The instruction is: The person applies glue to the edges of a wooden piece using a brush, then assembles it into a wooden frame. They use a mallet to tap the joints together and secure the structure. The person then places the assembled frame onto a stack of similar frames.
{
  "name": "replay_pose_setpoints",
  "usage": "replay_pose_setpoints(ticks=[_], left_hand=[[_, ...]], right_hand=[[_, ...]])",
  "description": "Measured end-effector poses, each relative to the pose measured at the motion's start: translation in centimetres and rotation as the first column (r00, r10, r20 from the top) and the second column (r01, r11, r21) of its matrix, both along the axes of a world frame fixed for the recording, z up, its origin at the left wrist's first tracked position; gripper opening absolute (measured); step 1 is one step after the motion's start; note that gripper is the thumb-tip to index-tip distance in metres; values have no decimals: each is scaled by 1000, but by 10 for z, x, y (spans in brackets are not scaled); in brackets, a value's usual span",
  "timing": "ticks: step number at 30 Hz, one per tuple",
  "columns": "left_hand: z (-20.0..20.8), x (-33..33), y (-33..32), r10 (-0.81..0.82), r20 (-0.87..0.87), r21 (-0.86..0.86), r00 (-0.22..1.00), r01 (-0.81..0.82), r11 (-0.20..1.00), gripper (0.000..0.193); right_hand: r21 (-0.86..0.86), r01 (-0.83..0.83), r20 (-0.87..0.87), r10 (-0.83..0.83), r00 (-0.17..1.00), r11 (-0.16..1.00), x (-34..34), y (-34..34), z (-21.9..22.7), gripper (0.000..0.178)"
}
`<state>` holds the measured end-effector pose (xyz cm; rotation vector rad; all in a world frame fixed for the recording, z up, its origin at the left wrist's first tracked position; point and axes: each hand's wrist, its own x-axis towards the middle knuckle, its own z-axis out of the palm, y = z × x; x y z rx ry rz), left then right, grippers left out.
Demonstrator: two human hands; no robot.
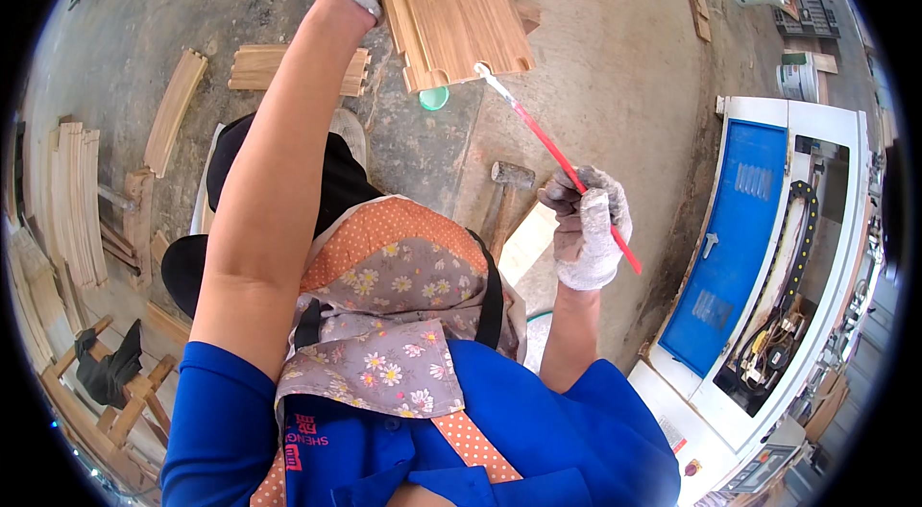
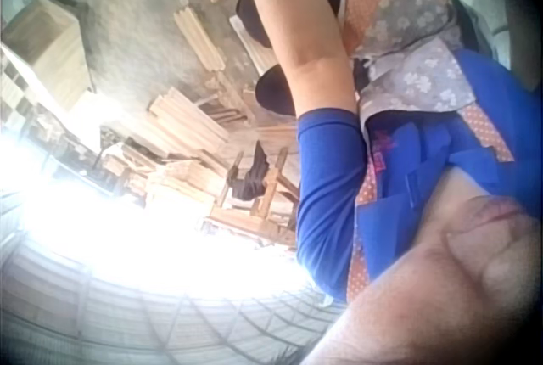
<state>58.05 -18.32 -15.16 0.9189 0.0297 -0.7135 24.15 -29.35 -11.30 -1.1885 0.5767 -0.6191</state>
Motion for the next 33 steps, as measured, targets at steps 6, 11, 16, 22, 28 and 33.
replay_pose_setpoints(ticks=[6, 11, 16, 22, 28, 33], left_hand=[[0, -1, 2, 23, 27, 48, 999, -24, 999, 29], [-1, 0, 0, 21, 30, 71, 999, -23, 997, 28], [-15, 11, 5, 19, 18, -8, 1000, -19, 1000, 27], [-8, 6, 2, 30, 9, 29, 1000, -30, 999, 26], [-12, 12, 6, 6, 0, -6, 1000, -6, 1000, 26], [6, -5, -2, 53, 28, 130, 998, -57, 990, 26]], right_hand=[[-526, -157, -237, 33, 971, 836, 0, 17, 27, 21], [-588, -175, -266, 16, 964, 790, 0, 20, 30, 24], [-552, -132, -214, 13, 977, 824, -2, 16, 35, 22], [-313, 77, -3, -82, 997, 947, -19, -3, 26, 25], [-301, 77, -31, -91, 995, 950, -16, -9, 17, 28], [-446, 67, -195, -171, 966, 892, -2, 8, 19, 23]])
